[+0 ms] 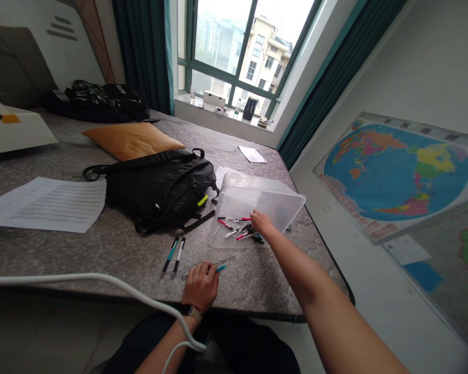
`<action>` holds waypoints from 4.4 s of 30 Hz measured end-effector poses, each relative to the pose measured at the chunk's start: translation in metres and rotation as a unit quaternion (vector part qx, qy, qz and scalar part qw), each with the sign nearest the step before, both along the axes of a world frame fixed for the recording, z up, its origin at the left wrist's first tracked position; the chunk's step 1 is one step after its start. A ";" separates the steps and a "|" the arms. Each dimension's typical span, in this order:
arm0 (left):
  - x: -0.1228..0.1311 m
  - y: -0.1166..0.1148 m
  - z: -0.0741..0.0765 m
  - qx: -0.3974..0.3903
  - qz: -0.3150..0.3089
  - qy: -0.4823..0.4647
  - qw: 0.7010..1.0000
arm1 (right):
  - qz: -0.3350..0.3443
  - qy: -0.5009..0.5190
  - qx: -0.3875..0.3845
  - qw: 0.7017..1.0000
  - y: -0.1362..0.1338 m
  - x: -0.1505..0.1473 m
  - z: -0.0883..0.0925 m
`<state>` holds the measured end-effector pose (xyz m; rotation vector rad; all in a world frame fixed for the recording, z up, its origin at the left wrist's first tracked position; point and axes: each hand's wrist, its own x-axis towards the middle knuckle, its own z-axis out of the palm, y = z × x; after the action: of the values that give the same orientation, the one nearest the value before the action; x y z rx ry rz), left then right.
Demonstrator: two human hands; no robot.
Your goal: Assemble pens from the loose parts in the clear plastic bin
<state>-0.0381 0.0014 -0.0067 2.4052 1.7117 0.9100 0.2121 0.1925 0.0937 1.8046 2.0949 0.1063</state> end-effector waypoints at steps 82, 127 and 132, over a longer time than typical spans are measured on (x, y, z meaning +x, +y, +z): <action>-0.015 0.026 0.008 -0.322 0.023 -0.542 0.776 | -0.279 0.923 0.052 0.258 -0.176 -0.069 -0.086; -0.015 0.024 -0.002 -0.269 -0.023 -0.486 0.831 | -0.115 0.725 0.044 0.677 -0.180 -0.087 -0.081; -0.014 0.023 0.003 -0.253 -0.025 -0.479 0.840 | -0.248 0.823 0.123 0.496 -0.181 -0.086 -0.083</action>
<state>-0.0524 0.0248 -0.0032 1.2619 1.2321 1.1648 0.1266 0.0115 0.0109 3.0300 1.9532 -2.5272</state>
